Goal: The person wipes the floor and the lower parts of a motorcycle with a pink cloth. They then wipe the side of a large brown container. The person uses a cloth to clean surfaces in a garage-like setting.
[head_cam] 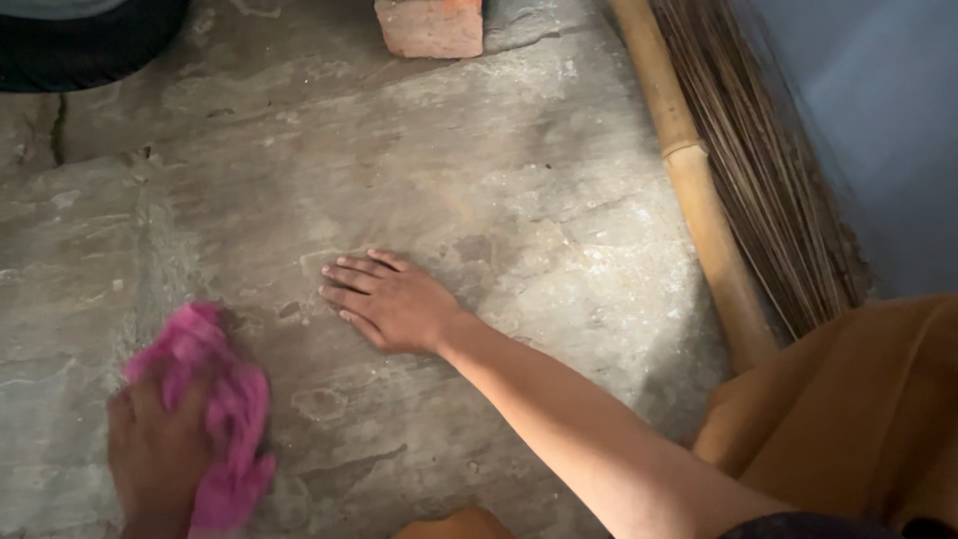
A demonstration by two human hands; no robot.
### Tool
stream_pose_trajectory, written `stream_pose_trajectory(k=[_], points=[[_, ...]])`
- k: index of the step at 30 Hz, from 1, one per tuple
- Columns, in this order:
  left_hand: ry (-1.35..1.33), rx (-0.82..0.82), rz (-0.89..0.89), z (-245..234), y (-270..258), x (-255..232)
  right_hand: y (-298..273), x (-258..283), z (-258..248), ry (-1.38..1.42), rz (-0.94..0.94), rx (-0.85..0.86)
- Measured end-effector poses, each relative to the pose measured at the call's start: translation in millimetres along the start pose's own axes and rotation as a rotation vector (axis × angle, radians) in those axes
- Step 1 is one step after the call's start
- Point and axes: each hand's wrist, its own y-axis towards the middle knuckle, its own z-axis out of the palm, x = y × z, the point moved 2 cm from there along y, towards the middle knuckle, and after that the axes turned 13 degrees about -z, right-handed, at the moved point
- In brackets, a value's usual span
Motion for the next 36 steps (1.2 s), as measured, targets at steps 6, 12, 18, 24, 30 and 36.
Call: stream_pose_trajectory(k=[6,12,18,24,30,36], points=[[0.019,-0.192,-0.131,-2,48,-99,1,2,-3,0.013,0.011,0.001],[-0.235,-0.019,-0.046,-26,36,-180,-2,1,-8,0.005,0.028,-0.028],[-0.077,-0.087,0.076,-24,78,-132,-1,1,-10,-0.014,-0.007,-0.078],[-0.128,-0.191,-0.211,-8,98,-140,0,2,-6,0.017,-0.005,-0.117],[-0.297,-0.141,-0.105,-22,48,-176,-4,0,-3,-0.028,0.000,-0.057],[-0.333,-0.164,0.022,-43,34,-176,-10,0,-3,0.001,-0.019,-0.124]])
